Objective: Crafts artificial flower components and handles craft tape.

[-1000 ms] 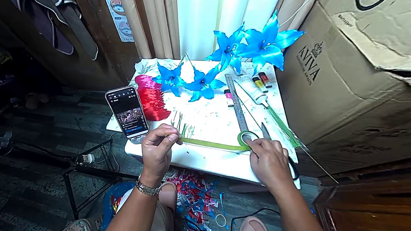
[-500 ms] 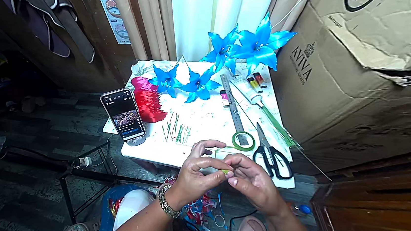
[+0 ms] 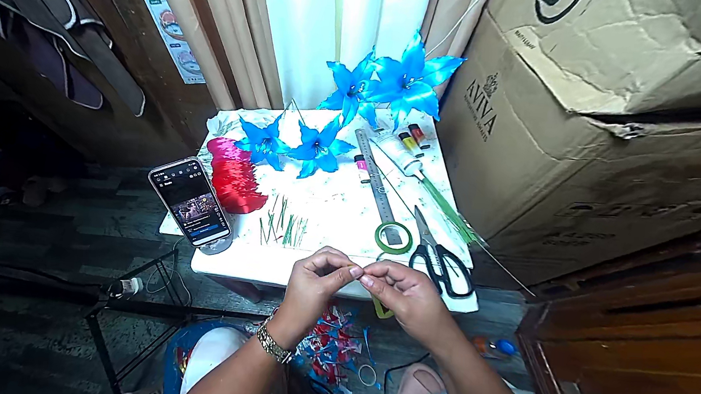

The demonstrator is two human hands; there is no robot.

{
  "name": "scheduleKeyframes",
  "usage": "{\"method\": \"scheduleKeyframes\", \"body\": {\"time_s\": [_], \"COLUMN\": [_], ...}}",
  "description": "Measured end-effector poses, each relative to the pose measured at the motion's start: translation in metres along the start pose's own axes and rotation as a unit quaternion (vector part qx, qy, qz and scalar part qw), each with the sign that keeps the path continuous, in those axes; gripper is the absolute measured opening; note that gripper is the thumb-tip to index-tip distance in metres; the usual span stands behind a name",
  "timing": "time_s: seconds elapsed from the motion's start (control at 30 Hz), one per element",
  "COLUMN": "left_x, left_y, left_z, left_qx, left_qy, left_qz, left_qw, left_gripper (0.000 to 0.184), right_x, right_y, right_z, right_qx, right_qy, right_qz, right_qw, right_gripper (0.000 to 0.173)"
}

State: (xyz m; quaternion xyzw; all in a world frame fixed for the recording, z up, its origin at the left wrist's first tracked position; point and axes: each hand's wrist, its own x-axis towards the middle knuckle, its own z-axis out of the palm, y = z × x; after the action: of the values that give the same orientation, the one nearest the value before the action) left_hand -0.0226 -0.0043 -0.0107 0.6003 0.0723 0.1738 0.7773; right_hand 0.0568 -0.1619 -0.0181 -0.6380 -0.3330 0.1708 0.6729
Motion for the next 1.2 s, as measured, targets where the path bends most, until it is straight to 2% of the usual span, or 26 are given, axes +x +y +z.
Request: {"method": "scheduleKeyframes", "body": {"time_s": [0.17,0.37,0.47,0.53,0.6,0.67,0.73,0.83,0.9,1.0,1.2], "left_x": [0.004,0.009,0.016,0.025,0.035,0.043,0.046,0.048,0.051,0.055,0.050], "left_y": [0.001,-0.005,-0.001,0.006,0.014,0.021,0.024,0.019,0.016,0.012,0.018], "left_z": [0.003,0.000,-0.010,-0.027,-0.057,-0.084,-0.094,-0.085,-0.078,-0.075,-0.070], "left_qx": [-0.037,-0.053,0.016,0.131,0.282,0.392,0.437,0.497,0.541,0.580,0.607], "left_qy": [0.035,0.035,0.033,0.081,0.148,0.170,0.162,0.116,0.087,0.074,0.045], "left_qz": [-0.094,-0.137,-0.132,-0.077,-0.001,0.025,-0.022,-0.100,-0.155,-0.185,-0.226], "left_qw": [0.994,0.989,0.991,0.985,0.948,0.904,0.885,0.854,0.822,0.790,0.761], "left_gripper": [0.014,0.016,0.014,0.010,0.007,0.023,0.035,0.015,0.014,0.015,0.025], "right_x": [0.000,0.003,0.004,0.005,0.005,0.006,0.008,0.009,0.009,0.008,0.006], "right_y": [0.006,0.015,0.012,0.012,0.011,0.011,0.010,0.008,0.007,0.009,0.013], "right_z": [-0.007,-0.011,-0.011,-0.014,-0.018,-0.021,-0.022,-0.021,-0.019,-0.019,-0.020], "right_qx": [-0.017,-0.003,-0.015,-0.015,0.001,0.029,0.054,0.063,0.058,0.057,0.048], "right_qy": [-0.011,-0.016,-0.011,0.006,0.048,0.096,0.134,0.152,0.151,0.141,0.115], "right_qz": [0.027,0.044,0.051,0.047,0.051,0.070,0.087,0.095,0.093,0.081,0.072], "right_qw": [0.999,0.999,0.999,0.999,0.998,0.992,0.986,0.982,0.982,0.985,0.990], "right_gripper": [0.011,0.013,0.013,0.012,0.011,0.011,0.011,0.011,0.010,0.009,0.008]}}
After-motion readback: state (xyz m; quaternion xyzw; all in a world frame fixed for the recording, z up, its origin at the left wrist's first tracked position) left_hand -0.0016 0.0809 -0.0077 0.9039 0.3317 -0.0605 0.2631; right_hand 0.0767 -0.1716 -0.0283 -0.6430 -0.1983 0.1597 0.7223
